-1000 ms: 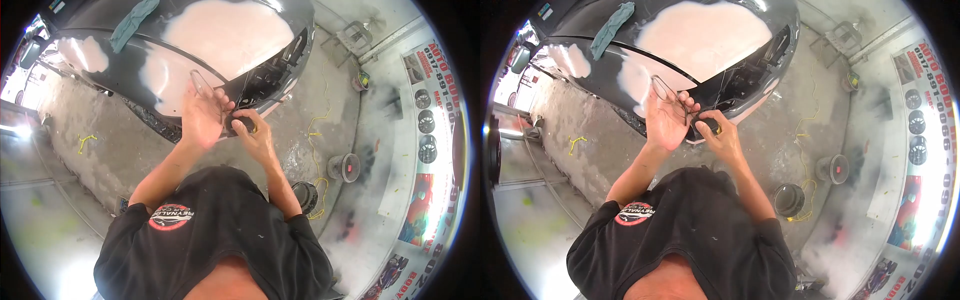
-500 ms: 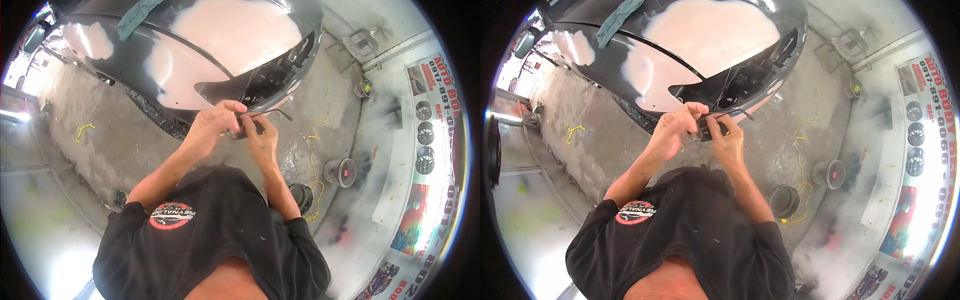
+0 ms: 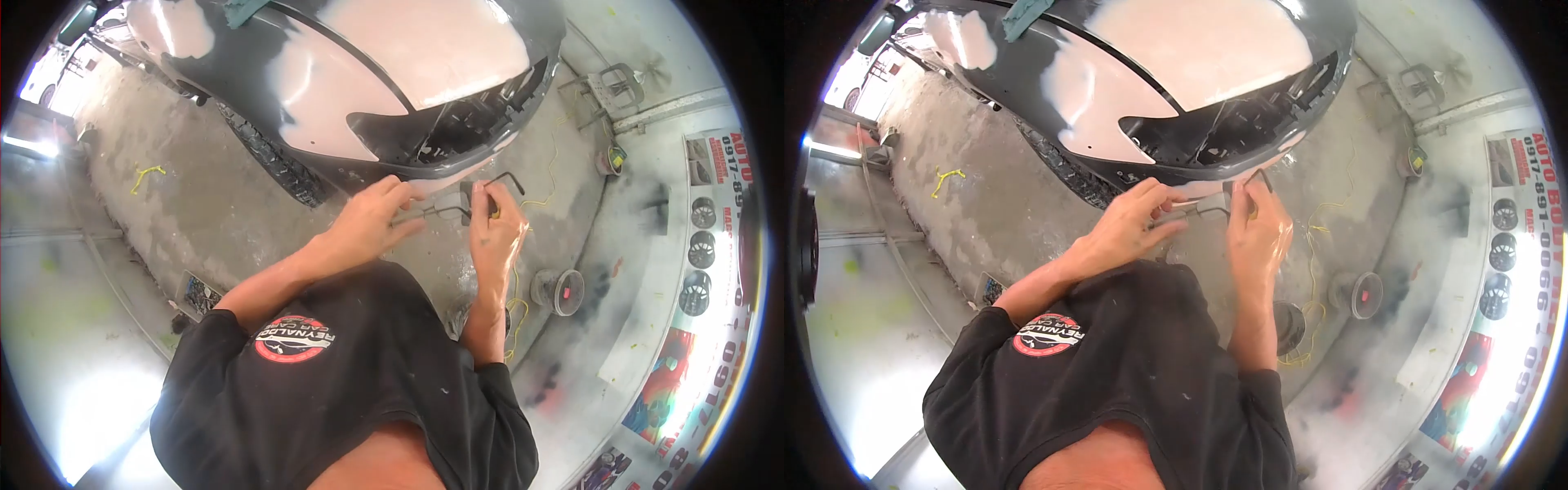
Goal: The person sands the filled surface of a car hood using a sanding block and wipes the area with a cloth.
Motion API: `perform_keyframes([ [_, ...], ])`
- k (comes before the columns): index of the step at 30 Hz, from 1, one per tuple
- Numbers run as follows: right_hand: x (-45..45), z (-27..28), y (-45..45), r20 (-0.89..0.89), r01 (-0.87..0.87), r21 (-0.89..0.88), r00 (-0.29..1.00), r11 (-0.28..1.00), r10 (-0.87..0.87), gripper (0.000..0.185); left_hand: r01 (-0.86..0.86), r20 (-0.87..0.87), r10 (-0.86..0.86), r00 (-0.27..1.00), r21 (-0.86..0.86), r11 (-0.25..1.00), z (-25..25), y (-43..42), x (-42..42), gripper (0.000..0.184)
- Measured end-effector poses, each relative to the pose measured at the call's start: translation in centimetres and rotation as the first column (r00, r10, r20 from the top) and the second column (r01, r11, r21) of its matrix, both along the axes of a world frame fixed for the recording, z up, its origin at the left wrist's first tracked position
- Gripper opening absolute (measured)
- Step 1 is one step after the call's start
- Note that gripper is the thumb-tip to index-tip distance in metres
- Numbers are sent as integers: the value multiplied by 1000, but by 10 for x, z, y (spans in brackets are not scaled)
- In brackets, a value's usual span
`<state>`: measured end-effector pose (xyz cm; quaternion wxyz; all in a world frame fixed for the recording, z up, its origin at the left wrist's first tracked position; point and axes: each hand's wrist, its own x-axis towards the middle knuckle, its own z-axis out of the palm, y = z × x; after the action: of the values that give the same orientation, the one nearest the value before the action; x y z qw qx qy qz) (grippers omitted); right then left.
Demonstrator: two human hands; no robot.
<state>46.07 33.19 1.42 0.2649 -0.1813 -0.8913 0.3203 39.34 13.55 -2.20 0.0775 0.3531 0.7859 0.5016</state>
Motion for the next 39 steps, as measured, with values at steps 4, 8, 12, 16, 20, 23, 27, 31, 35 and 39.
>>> perform_keyframes([
  [4,1,11,6,-16,-21,-137,1000,990,19,15,-77,-174,88,981,71,994,4,-3,-7,13],
  [8,4,21,10,-60,-102,-279,994,955,88,16,-271,-204,329,922,268,925,14,-7,-17,10],
  [12,18,53,4,-315,-252,-228,933,941,173,11,-316,226,237,945,450,835,59,-29,1,17],
  [16,35,97,-4,-571,-402,26,745,915,344,8,-31,-254,229,940,605,796,102,-48,7,20],
  [20,39,121,-1,-652,-584,179,532,791,540,16,136,-254,134,958,811,569,133,-49,26,22],
  [23,48,145,14,-521,-658,343,460,670,719,26,201,-245,55,968,887,417,152,-58,40,19],
  [27,64,172,21,-358,-670,465,455,579,815,29,223,-238,16,971,931,289,167,-65,42,15],
  [31,72,184,27,-298,-638,532,474,557,828,32,230,-231,-16,973,953,198,182,-70,39,12],
  [35,67,173,25,-331,-544,582,521,605,787,36,237,-237,-17,971,960,150,194,-77,42,9],
  [39,52,147,16,-437,-396,578,588,713,681,39,250,-248,-30,968,961,120,205,-81,43,9],
])
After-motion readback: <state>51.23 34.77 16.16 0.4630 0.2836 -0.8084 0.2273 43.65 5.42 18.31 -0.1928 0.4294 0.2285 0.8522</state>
